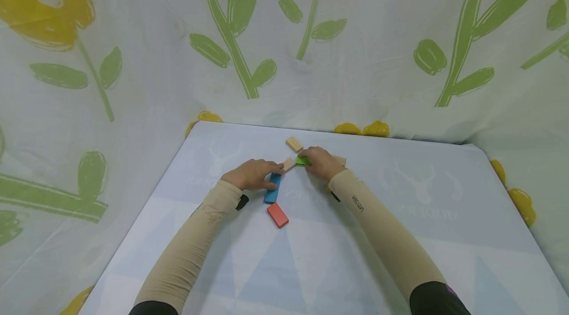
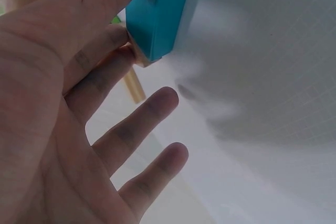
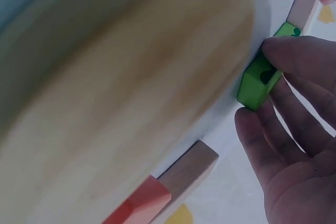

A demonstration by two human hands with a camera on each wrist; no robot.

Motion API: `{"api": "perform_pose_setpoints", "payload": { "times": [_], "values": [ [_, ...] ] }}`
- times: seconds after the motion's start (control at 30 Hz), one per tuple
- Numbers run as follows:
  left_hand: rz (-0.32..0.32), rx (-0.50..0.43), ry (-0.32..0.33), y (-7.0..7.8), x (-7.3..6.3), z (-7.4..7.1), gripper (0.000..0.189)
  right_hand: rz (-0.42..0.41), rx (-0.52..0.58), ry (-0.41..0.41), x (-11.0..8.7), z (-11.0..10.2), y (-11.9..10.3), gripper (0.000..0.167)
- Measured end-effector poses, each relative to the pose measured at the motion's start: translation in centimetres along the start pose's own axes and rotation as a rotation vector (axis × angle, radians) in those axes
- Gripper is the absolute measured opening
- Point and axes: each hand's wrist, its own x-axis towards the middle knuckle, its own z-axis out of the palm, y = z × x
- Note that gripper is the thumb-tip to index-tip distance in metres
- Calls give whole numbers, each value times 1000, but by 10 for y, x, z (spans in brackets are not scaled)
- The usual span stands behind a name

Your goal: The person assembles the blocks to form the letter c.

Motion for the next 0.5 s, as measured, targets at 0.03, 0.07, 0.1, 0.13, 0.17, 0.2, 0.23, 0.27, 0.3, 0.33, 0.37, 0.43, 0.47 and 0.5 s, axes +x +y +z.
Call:
{"api": "perform_pose_setpoints", "payload": {
  "times": [0.03, 0.07, 0.1, 0.13, 0.17, 0.2, 0.23, 0.27, 0.3, 0.33, 0.37, 0.43, 0.47, 0.5],
  "values": [
    [2, 0, 1, 0, 0, 0, 56, 3, 3, 0, 0, 0, 0, 39],
    [3, 0, 2, 0, -1, 0, 56, 5, 5, -1, 1, 1, 0, 40],
    [4, 0, 2, 0, -1, 0, 56, 9, 9, -2, 1, 2, 0, 40],
    [4, 1, 2, 0, -1, 0, 56, 12, 13, -3, 1, 3, 0, 40],
    [3, 2, 1, 0, -1, 0, 56, 17, 15, -2, 2, 3, 0, 40],
    [5, 5, 1, 0, -1, 0, 56, 18, 14, -1, 2, 4, 1, 41],
    [7, 7, 1, 0, -2, 0, 56, 21, 12, -1, 1, 4, 1, 41],
    [7, 8, 1, 0, -2, 0, 55, 23, 10, 0, 1, 4, 1, 42],
    [8, 9, 0, 0, -2, 0, 55, 23, 3, 3, 0, 4, 0, 43],
    [9, 10, -1, 1, -2, -1, 55, 22, -3, 7, -1, 4, 0, 44],
    [11, 9, -1, 1, -2, -1, 55, 20, -9, 15, -2, 3, 0, 45],
    [8, 7, -5, 2, -2, -2, 56, 15, -20, 41, -4, 2, -1, 47],
    [7, 7, -7, 2, -2, -2, 56, 11, -21, 62, -5, 1, -2, 48],
    [6, 8, -8, 2, -2, -2, 56, 4, -23, 89, -6, 1, -2, 48]
  ]
}}
